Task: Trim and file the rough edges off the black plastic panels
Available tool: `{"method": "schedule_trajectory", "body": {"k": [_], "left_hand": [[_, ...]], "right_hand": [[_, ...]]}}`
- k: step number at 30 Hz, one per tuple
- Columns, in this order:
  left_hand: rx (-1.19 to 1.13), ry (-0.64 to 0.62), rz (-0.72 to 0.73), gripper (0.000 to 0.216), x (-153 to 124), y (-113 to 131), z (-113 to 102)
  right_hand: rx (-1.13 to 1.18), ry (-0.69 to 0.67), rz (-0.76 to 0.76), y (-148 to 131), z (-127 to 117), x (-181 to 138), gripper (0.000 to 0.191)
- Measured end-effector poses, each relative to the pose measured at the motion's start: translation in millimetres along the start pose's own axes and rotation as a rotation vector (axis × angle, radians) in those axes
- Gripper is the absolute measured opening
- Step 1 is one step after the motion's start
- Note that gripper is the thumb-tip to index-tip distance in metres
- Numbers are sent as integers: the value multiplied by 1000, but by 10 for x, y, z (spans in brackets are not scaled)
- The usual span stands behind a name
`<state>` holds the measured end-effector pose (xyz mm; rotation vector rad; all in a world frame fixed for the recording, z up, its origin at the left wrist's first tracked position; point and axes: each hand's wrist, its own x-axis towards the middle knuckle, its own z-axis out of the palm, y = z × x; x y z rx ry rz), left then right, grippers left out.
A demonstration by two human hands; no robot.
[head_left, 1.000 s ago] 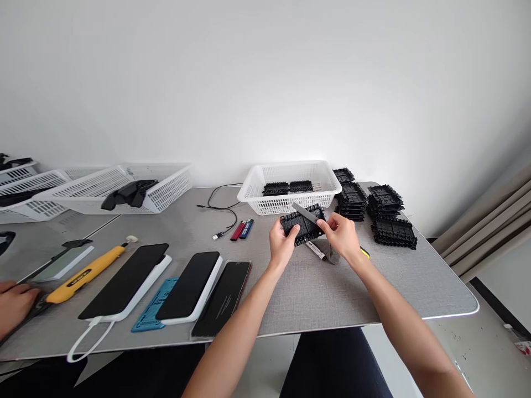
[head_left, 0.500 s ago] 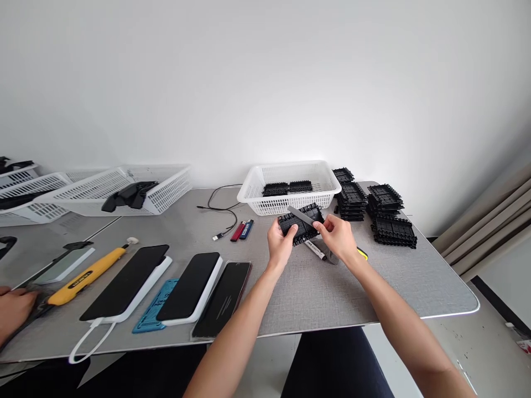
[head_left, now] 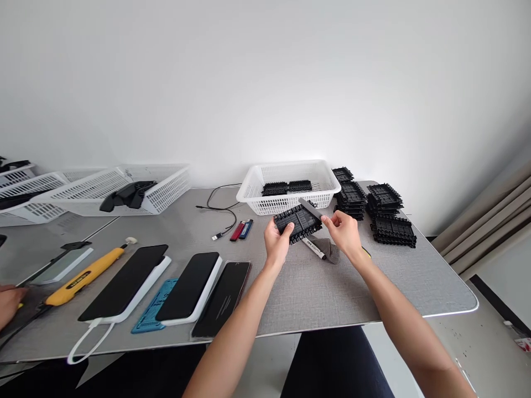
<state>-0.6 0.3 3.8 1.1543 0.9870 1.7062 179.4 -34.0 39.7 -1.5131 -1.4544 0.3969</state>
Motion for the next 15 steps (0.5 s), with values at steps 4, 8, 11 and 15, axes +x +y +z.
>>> {"method": "schedule_trajectory", "body": {"k": [4, 8, 11, 15], "left_hand": [[-18, -16, -6, 41, -11, 13, 11], [-22, -2, 3, 41, -13, 23, 14], [-17, -3, -1, 42, -8, 23, 12], [-5, -17, 13, 41, -8, 15, 13]], "right_hand": [[50, -69, -36, 1, 1, 8, 43], [34, -20, -13, 20, -2, 23, 45], [38, 6, -8, 32, -14, 34, 46], [36, -66, -37, 23, 10, 26, 44]]}}
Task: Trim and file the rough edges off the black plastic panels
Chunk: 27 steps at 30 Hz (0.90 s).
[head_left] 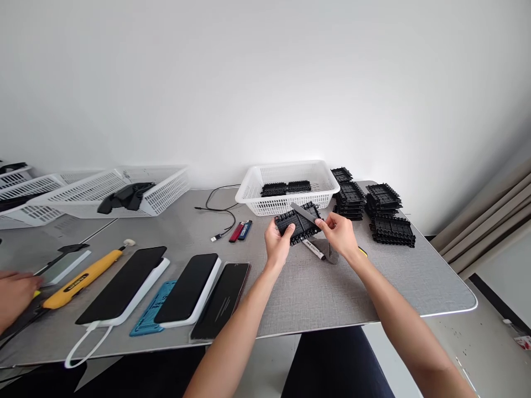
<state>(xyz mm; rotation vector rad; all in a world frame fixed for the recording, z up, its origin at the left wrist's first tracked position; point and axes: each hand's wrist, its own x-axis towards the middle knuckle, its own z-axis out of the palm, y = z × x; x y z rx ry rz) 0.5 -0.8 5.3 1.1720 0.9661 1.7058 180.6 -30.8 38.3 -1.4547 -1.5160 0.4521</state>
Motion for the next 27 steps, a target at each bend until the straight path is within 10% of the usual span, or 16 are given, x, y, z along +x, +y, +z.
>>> {"method": "schedule_trajectory", "body": {"k": [27], "left_hand": [[33, -11, -29, 39, 15, -40, -9]], "right_hand": [[12, 41, 19, 39, -12, 20, 45]]}}
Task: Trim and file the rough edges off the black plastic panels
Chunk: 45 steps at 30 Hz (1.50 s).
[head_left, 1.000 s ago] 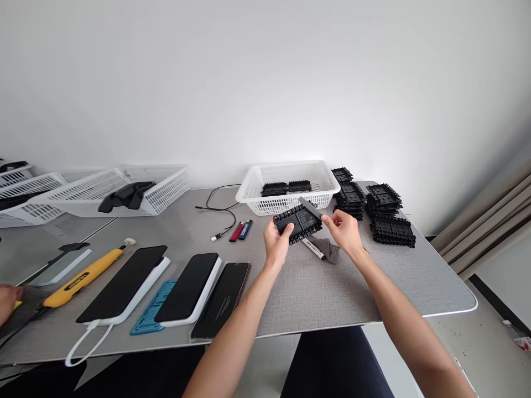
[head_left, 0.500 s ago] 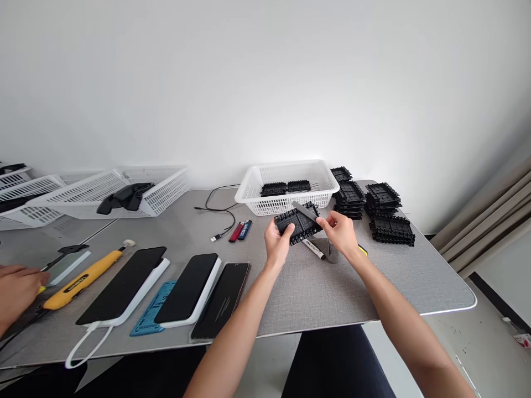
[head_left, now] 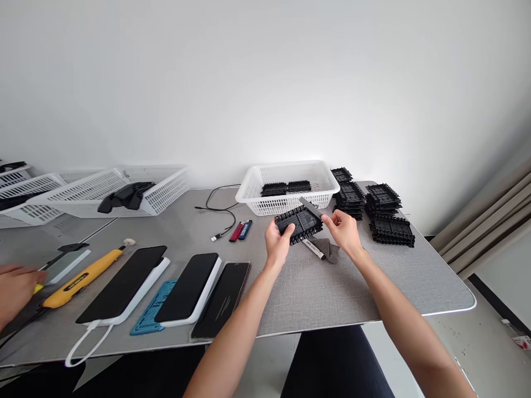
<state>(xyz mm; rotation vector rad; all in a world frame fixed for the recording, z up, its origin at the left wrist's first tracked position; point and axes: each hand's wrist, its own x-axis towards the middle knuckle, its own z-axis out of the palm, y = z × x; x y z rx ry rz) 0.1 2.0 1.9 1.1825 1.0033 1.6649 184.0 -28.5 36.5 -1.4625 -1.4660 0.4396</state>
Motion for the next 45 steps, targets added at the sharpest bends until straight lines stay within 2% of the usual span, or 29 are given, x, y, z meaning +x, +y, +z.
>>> {"method": "schedule_trajectory", "body": {"k": [3, 8, 14, 20, 24, 28, 30, 34, 38, 45], "left_hand": [[11, -7, 7, 40, 3, -12, -5], [5, -2, -19, 38, 4, -15, -6], [-4, -12, -10, 37, -10, 10, 5], [-9, -29, -31, 37, -8, 29, 10], [31, -100, -13, 37, -62, 39, 49], [55, -243, -35, 37, -145, 60, 100], [45, -262, -56, 37, -161, 77, 115], [11, -226, -85, 38, -127, 93, 109], [28, -178, -141, 34, -86, 58, 75], [272, -121, -66, 36, -168, 125, 54]], "right_hand": [[8, -60, -24, -5, 9, -2, 45], [-14, 7, 13, 8, 6, 1, 45], [17, -27, -14, 6, -1, -4, 45], [26, 86, 40, 19, -40, 16, 46], [76, 116, 39, -55, -21, -17, 41], [45, 104, 95, -95, 5, -32, 49], [56, 105, 100, -70, 0, -13, 49], [160, 51, 78, 29, -25, 46, 39], [222, 5, 113, 78, -19, 61, 41], [103, -29, 81, -2, 35, -9, 32]]}}
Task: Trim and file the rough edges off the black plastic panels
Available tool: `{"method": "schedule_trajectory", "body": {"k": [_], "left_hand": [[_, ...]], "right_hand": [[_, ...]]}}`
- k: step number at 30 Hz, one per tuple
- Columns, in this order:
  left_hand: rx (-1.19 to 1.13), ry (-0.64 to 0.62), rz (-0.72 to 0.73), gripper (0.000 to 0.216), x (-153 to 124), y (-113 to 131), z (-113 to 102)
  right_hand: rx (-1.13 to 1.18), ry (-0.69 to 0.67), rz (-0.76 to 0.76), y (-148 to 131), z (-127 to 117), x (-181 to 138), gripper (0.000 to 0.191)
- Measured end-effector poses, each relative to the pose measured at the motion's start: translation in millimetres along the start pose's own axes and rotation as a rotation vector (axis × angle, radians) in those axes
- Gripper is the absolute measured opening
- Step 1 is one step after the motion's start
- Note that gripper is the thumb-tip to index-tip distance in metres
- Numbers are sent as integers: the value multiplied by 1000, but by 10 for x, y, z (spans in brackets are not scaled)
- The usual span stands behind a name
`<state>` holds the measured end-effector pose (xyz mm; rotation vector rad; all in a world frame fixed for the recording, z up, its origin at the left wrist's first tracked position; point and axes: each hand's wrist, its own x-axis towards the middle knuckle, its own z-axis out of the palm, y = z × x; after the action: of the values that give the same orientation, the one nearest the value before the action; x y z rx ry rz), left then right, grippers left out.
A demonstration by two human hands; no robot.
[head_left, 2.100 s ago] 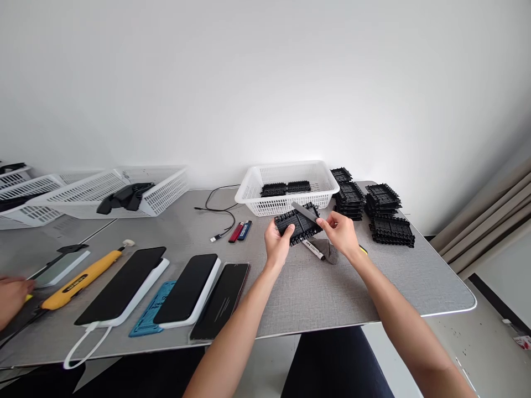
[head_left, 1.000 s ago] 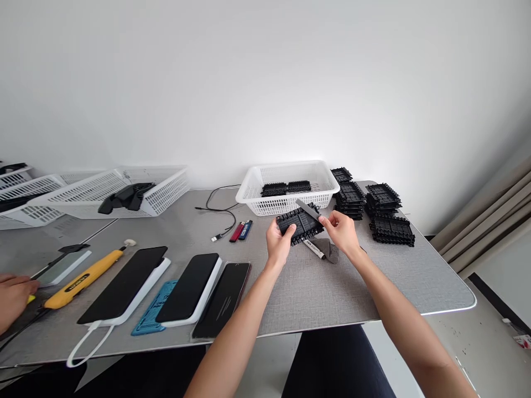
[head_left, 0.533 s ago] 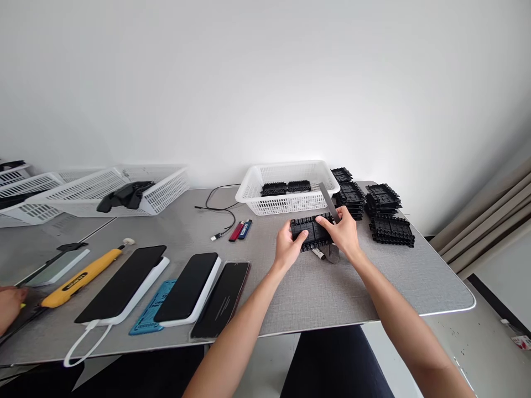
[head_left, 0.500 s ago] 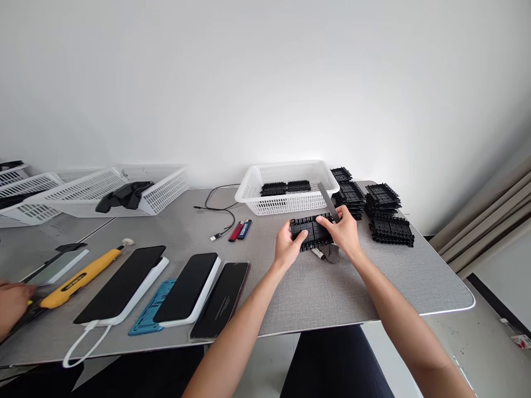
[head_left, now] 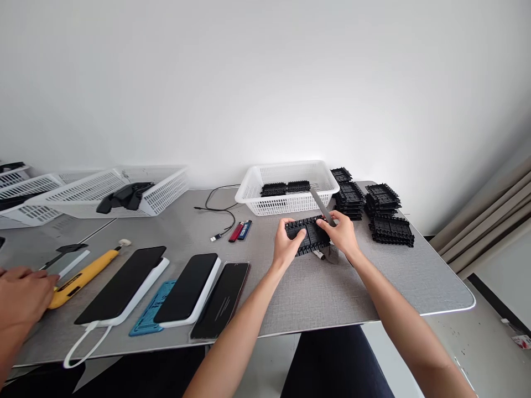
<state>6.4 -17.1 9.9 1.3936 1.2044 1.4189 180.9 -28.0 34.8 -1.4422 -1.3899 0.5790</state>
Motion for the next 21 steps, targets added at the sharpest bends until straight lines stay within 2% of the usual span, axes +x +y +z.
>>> {"method": "schedule_trajectory", "body": {"k": [4, 7, 12, 15, 19, 21], "left_hand": [[135, 49, 42, 35, -4, 54, -16], [108, 52, 44, 35, 30, 29, -9], [-172, -23, -220, 39, 70, -7, 14], [-339, 34, -380, 39, 108, -28, -5], [-504, 165, -444, 27, 161, -89, -16], [-578, 179, -445, 21, 170, -108, -5]], "right_hand": [[16, -7, -22, -11, 11, -18, 28], [51, -15, -23, -2, 7, -8, 30], [137, 40, 29, 74, -4, 47, 35], [202, 31, 93, 117, 0, 68, 45], [294, -125, 193, 88, 42, 36, 52], [366, -204, 247, 54, 77, 7, 58]]}}
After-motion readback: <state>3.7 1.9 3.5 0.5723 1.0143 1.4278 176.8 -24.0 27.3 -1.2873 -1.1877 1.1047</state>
